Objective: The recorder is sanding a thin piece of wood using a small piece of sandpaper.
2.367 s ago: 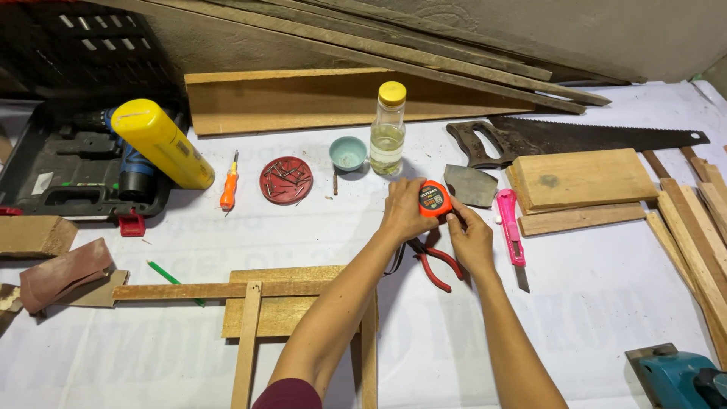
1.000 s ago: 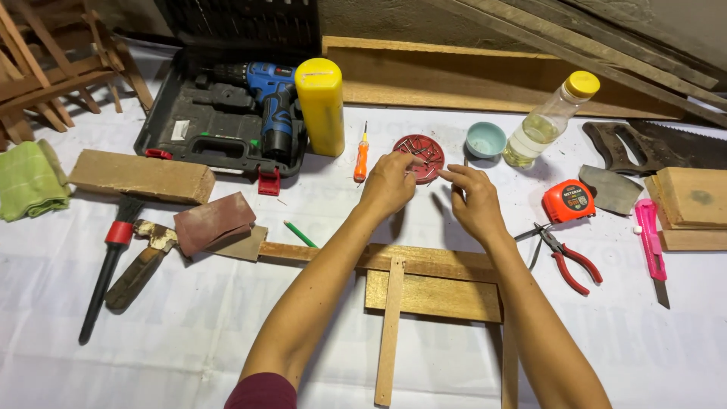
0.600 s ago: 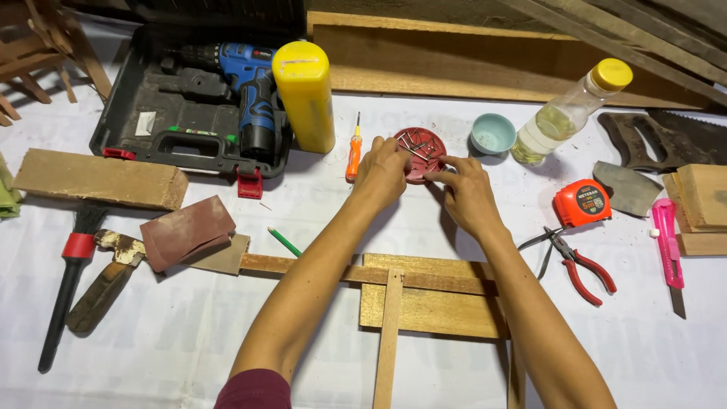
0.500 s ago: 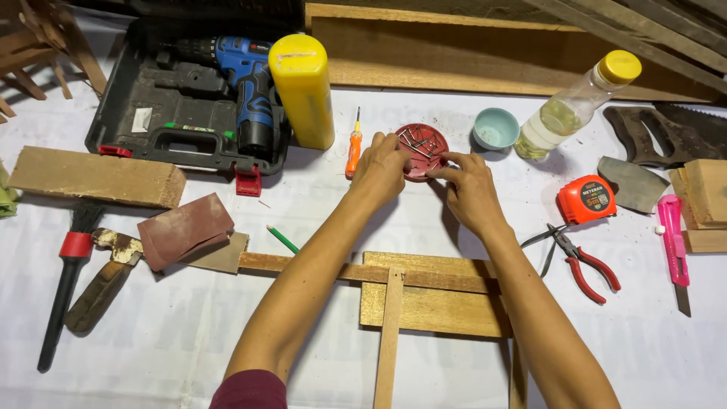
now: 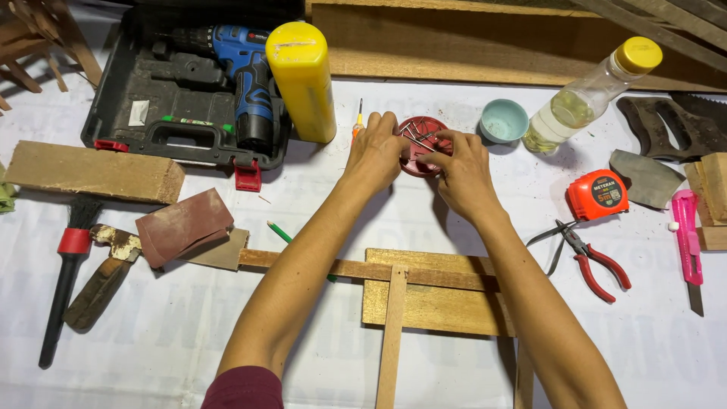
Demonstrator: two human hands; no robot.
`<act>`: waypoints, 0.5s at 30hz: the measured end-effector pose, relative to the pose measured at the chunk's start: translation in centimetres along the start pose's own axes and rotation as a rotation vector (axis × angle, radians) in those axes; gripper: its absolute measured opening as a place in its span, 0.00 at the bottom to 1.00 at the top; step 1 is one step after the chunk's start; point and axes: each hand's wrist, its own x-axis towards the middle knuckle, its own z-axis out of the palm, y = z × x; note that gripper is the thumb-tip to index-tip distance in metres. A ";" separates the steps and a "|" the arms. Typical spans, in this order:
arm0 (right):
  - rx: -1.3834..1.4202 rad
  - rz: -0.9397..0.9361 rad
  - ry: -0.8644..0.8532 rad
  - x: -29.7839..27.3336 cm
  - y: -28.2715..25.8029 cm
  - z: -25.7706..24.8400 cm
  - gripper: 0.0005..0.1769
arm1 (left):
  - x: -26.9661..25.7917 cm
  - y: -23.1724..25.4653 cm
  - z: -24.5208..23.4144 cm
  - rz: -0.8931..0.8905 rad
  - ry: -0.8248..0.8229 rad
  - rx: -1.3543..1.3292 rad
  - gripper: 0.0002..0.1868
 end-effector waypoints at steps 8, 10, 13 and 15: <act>0.059 -0.014 0.095 1.3 1.8 0.6 0.24 | 1.2 -1.3 0.8 0.023 0.095 0.052 0.11; 0.060 -0.027 0.106 1.7 2.0 0.8 0.28 | 1.2 -1.2 0.7 0.019 0.091 0.082 0.12; 0.008 -0.033 0.095 1.8 2.6 0.9 0.23 | 1.3 -1.1 0.2 0.025 0.060 0.007 0.10; 0.032 0.038 0.076 1.7 2.8 0.9 0.19 | 1.6 -1.5 0.1 -0.017 0.032 0.011 0.06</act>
